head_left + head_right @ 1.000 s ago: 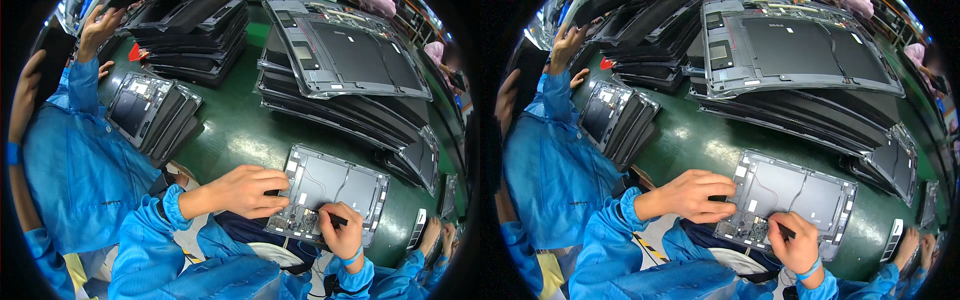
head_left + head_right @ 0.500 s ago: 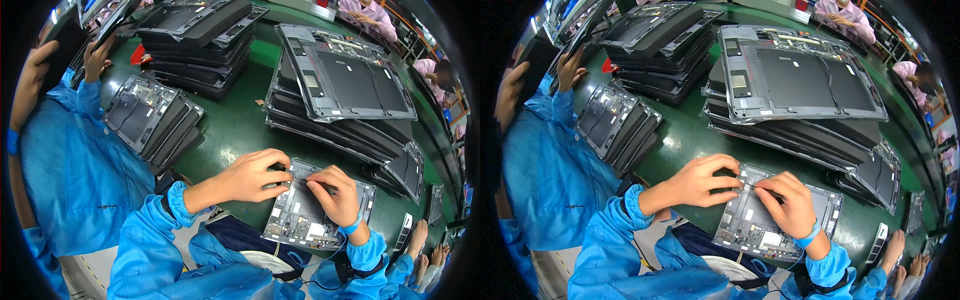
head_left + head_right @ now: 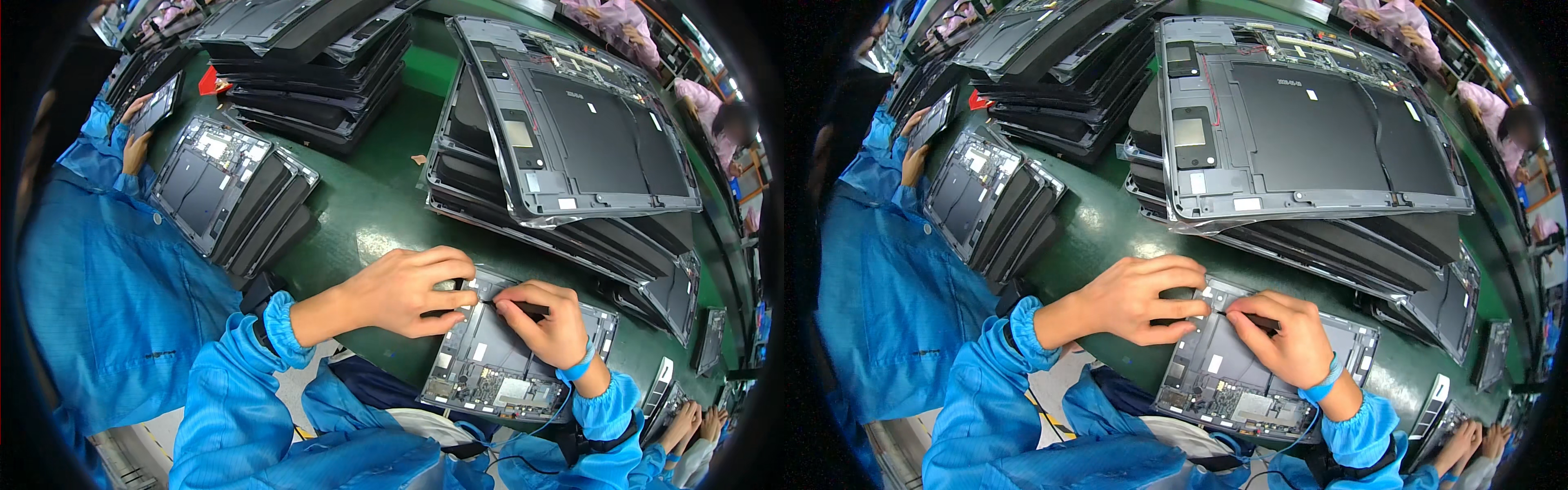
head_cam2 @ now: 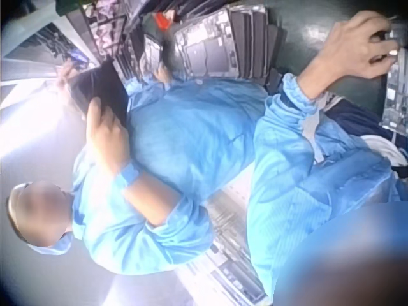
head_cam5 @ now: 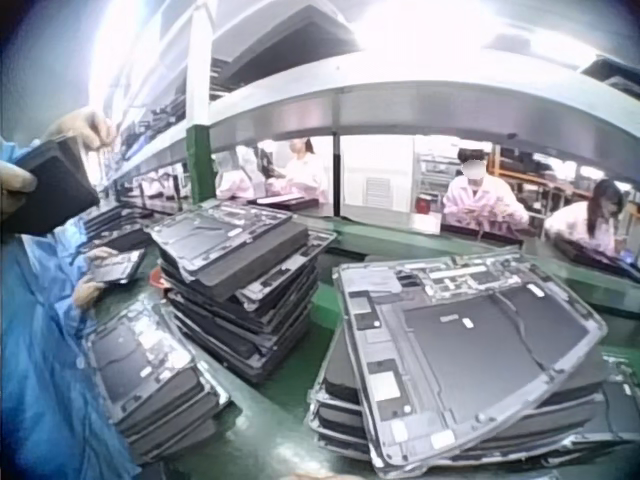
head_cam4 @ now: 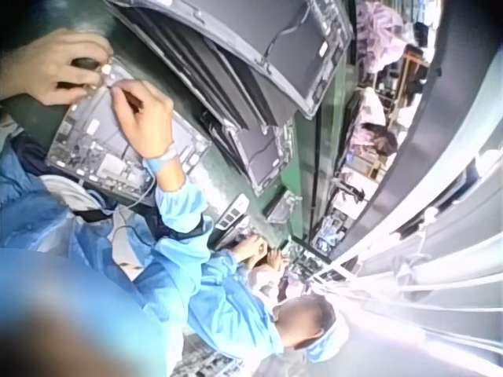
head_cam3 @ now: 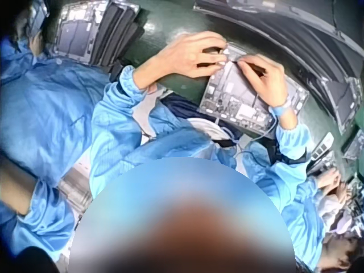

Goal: The recorder is assembling electronic components, specifically tablet screen assemblies, on an industrial production line.

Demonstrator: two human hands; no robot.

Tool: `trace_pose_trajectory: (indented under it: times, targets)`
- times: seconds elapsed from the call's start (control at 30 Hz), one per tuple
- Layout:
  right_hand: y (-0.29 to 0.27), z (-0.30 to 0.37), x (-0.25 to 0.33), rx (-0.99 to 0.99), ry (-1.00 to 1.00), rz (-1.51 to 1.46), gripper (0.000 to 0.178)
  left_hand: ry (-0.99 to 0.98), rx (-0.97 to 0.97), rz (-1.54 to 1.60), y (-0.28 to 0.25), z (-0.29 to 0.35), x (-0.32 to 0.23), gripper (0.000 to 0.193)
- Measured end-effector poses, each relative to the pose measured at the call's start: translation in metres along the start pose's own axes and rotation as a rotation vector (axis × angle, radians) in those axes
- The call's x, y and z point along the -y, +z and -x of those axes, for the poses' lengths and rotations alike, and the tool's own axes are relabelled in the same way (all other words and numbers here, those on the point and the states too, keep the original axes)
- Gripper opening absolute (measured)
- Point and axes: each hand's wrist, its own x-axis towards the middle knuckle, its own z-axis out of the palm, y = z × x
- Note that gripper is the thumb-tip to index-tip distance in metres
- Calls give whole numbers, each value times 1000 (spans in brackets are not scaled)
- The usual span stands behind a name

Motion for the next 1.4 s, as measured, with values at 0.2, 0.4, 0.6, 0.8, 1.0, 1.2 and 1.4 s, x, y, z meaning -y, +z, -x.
trace_pose_trajectory:
  times: [0.2, 0.4, 0.6, 0.8, 1.0, 1.2, 1.4]
  targets:
    - [-1, 5, -3, 38, -3, -23, 8, -104, 32, 105, -1, -4, 4, 17]
    - [-2, 18, 0, 18, 136, -125, 6, -116, 25, 117, 1, -2, 2, 17]
    - [12, 9, 14, -133, -209, 576, 23, -88, 32, 65, 6, -1, 10, 19]
    - [16, 6, 8, -18, -297, 688, 21, -72, 23, 69, 2, -2, 7, 20]
    - [9, 7, 4, 29, -317, 605, 15, -48, 11, 63, 3, -4, 9, 21]
    - [3, 6, 13, 150, -349, 699, 13, -51, -11, 75, 6, -2, 10, 22]
    - [-4, 0, 25, 235, -208, 724, 6, -60, 14, 110, 7, -6, 9, 24]
